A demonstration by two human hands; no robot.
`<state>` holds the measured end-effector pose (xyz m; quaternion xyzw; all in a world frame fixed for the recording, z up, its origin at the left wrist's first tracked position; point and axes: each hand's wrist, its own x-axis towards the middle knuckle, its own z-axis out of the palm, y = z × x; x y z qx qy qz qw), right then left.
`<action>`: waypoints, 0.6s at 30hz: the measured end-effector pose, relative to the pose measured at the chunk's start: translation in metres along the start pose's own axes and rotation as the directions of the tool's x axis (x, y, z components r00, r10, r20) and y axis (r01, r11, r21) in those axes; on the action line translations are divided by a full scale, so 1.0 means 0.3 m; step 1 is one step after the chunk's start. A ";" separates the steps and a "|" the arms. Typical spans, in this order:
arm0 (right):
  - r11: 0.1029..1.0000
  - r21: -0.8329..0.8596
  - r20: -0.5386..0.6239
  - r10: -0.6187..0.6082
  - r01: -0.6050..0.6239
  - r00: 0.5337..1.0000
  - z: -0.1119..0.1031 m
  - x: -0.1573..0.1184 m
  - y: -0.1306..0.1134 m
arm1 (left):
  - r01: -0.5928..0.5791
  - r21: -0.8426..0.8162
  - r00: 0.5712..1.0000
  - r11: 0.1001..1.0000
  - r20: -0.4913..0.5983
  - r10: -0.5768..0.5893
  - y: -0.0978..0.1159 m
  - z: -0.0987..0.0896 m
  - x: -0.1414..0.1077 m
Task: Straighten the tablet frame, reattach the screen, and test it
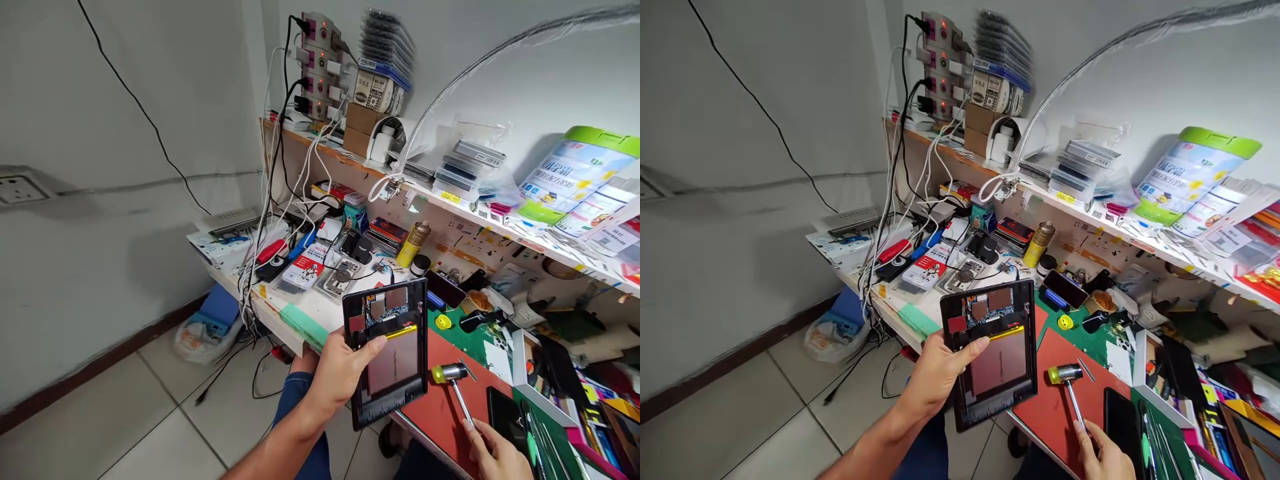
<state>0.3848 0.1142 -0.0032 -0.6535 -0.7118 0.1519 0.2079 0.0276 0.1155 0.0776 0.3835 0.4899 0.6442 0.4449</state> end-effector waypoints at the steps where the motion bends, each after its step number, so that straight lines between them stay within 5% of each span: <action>1: 0.999 -0.037 -0.013 -0.016 0.015 1.000 0.021 -0.002 0.023 | 0.044 -0.061 0.999 0.997 0.032 -0.042 0.017 0.003 -0.018; 4: 0.969 -0.221 -0.128 -0.143 0.112 0.981 0.056 -0.016 0.063 | 0.203 -0.253 0.976 0.946 0.125 -0.176 0.066 0.016 -0.067; 8: 0.926 -0.333 -0.242 -0.267 0.179 0.933 0.039 -0.036 0.037 | 0.309 -0.287 0.947 0.907 0.185 -0.264 0.107 0.037 -0.109; 10: 0.968 -0.177 -0.306 -0.228 0.180 0.924 0.014 -0.053 -0.021 | 0.338 -0.275 0.934 0.900 0.214 -0.286 0.112 0.050 -0.125; 12: 0.972 0.180 -0.274 -0.101 0.154 0.956 -0.009 -0.080 -0.099 | 0.358 -0.276 0.926 0.892 0.230 -0.300 0.109 0.066 -0.141; 15: 0.660 0.750 -0.021 -0.043 0.044 0.999 -0.021 -0.132 -0.211 | 0.379 -0.290 0.915 0.879 0.262 -0.308 0.098 0.091 -0.164; 18: 0.355 0.922 0.184 -0.040 -0.158 0.982 0.004 -0.178 -0.264 | 0.375 -0.278 0.916 0.885 0.259 -0.307 0.093 0.105 -0.184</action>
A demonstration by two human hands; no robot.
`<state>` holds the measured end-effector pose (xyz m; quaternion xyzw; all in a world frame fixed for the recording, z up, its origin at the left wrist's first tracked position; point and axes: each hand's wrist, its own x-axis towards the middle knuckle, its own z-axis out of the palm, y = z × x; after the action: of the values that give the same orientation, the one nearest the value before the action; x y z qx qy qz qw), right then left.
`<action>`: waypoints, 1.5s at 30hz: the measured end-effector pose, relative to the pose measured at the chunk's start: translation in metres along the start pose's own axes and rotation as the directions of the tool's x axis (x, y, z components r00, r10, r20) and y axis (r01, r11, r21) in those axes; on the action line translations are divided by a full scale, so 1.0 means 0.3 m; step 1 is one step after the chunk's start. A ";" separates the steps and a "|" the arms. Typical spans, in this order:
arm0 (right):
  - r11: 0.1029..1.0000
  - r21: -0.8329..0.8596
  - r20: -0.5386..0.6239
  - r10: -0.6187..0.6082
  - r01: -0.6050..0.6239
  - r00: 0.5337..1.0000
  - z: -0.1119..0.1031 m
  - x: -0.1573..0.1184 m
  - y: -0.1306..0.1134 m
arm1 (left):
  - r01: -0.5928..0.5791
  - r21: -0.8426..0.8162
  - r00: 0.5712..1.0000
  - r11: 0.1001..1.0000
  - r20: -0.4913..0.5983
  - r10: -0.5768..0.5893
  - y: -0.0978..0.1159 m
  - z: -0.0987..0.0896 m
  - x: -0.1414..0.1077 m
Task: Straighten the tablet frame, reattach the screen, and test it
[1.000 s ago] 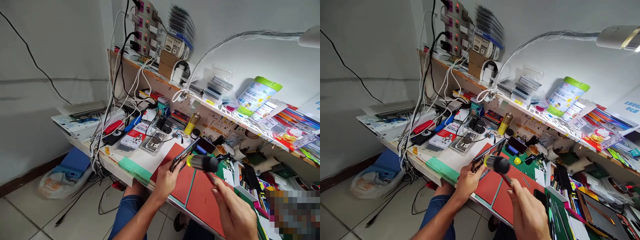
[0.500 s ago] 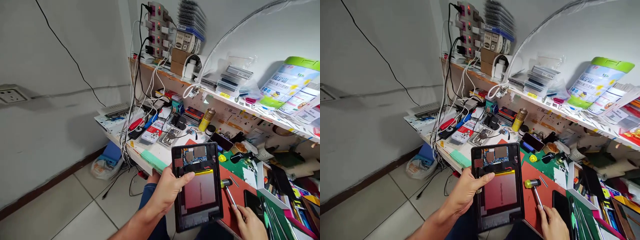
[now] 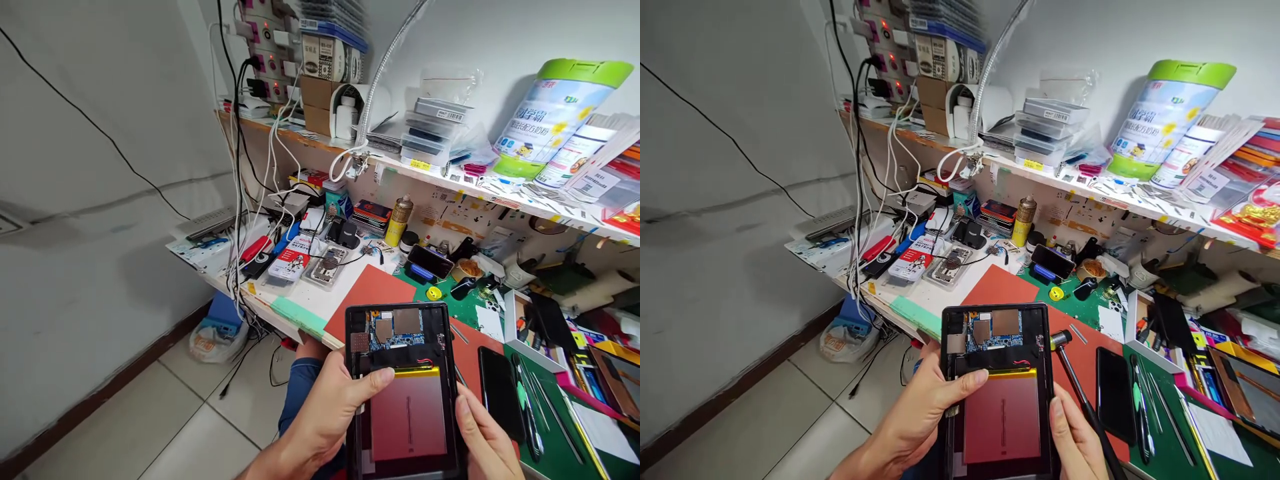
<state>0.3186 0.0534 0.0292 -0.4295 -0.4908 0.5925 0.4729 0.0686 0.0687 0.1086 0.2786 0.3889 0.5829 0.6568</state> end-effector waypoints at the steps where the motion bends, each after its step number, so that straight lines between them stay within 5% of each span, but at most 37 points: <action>1: 0.996 0.071 -0.009 0.061 -0.061 0.998 0.008 -0.008 0.014 | 0.002 0.018 1.000 1.000 0.000 -0.002 -0.003 0.002 -0.006; 7: 0.865 0.436 -0.204 0.362 -0.246 0.910 0.001 -0.005 0.110 | 0.022 0.078 1.000 0.997 0.013 -0.023 -0.045 -0.008 -0.055; 12: 0.809 0.504 -0.110 0.408 -0.303 0.906 0.006 0.004 0.141 | -0.086 0.045 0.969 0.995 -0.230 0.094 -0.090 -0.024 -0.070; 16: 0.808 0.514 -0.121 0.400 -0.287 0.909 0.041 0.000 0.167 | -0.198 0.185 0.958 0.963 -0.170 0.230 -0.076 -0.031 -0.064; 19: 0.809 0.518 -0.134 0.395 -0.276 0.909 0.068 -0.002 0.201 | -0.169 0.197 0.974 0.966 -0.119 0.195 -0.081 -0.053 -0.065; 25: 0.804 0.552 -0.209 0.391 -0.222 0.896 0.114 -0.016 0.250 | -0.176 0.320 0.912 0.931 -0.303 0.277 -0.150 -0.142 -0.074; 34: 0.766 0.559 -0.054 0.416 -0.317 0.908 0.146 0.007 0.241 | -0.183 0.647 0.951 0.740 -0.076 0.301 -0.062 -0.091 -0.090; 41: 0.687 0.593 0.156 0.415 -0.421 0.896 0.202 0.014 0.233 | -0.235 0.748 0.913 0.621 -0.051 0.406 -0.107 -0.108 -0.128; 45: 0.639 0.650 0.136 0.435 -0.411 0.890 0.235 0.007 0.238 | -0.219 0.758 0.923 0.615 -0.044 0.383 -0.089 -0.091 -0.127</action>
<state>0.2397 0.0380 -0.0308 -0.3456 -0.1257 0.8138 0.4500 0.0598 0.0245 0.0789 0.5214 0.6029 0.5017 0.3361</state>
